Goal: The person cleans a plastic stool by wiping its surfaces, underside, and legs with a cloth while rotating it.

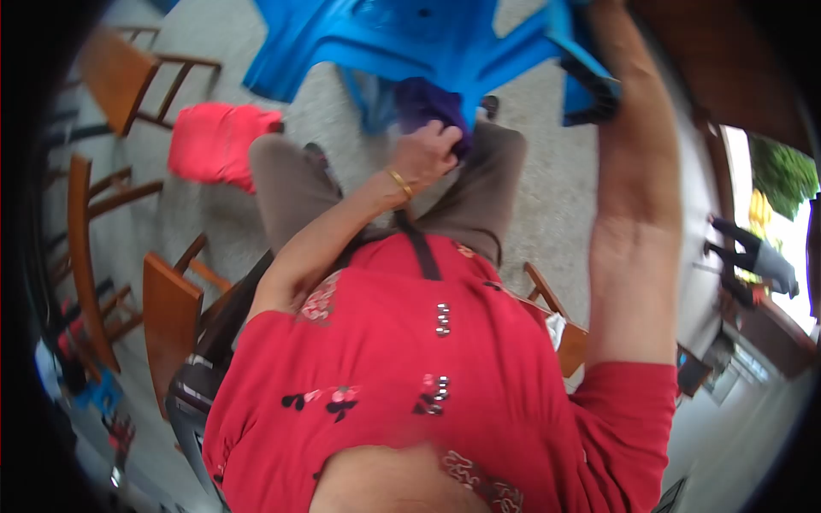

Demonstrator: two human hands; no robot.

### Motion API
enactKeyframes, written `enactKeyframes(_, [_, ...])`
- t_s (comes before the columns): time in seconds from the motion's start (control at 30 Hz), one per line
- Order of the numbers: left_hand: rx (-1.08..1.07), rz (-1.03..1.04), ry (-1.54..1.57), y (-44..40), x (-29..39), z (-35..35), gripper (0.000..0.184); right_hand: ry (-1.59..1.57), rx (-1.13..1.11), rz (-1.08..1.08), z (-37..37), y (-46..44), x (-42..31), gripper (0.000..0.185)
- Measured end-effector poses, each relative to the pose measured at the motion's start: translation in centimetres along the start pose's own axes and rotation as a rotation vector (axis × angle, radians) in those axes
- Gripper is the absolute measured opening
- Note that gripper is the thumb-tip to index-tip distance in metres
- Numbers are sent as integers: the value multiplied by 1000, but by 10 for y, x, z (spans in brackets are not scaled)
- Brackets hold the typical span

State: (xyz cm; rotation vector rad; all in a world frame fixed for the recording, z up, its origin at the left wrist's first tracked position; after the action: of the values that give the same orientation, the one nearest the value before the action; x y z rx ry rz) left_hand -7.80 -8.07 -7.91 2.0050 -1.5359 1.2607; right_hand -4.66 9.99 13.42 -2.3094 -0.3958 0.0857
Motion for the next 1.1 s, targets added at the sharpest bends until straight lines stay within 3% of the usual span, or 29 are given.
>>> enactKeyframes(0.17, [50,-97,-5,33,-44,-12,23,-194,56,36,31,-31,-64,15])
enactKeyframes(0.27, [267,-224,244,31,-52,-31,19,-222,35,65,39,-33,-67,15])
enactKeyframes(0.37, [354,-143,312,14,-55,-47,19,-236,14,93,39,-35,-64,15])
enactKeyframes(0.4, [383,-227,398,-1,-46,-60,20,-241,8,103,40,-35,-63,15])
enactKeyframes(0.53, [371,-141,348,-65,-48,-63,22,-260,-24,154,38,-30,-55,15])
enactKeyframes(0.63, [254,-117,310,-109,-65,-30,31,-273,-51,201,33,-22,-50,16])
enactKeyframes(0.7, [-73,-261,-90,-112,-76,1,36,-277,-63,232,29,-18,-46,16])
enactKeyframes(0.8, [-45,-223,-206,-112,-80,14,31,-277,-73,271,20,-14,-34,16])
enactKeyframes(1.1, [-196,-85,-121,-8,-50,-13,17,-333,-101,314,-8,-24,-35,16])
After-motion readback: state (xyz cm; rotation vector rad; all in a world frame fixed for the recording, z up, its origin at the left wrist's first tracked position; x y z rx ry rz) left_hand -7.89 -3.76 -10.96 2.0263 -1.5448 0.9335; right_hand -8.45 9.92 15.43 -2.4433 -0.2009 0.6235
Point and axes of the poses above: each hand's wrist, its own y-axis away from the middle knuckle, its own z-axis out of the palm, x = y × z, the point moved 4 cm from there along -y, towards the middle knuckle, and after that the axes turned 13 degrees about y, right-handed, at the moved point
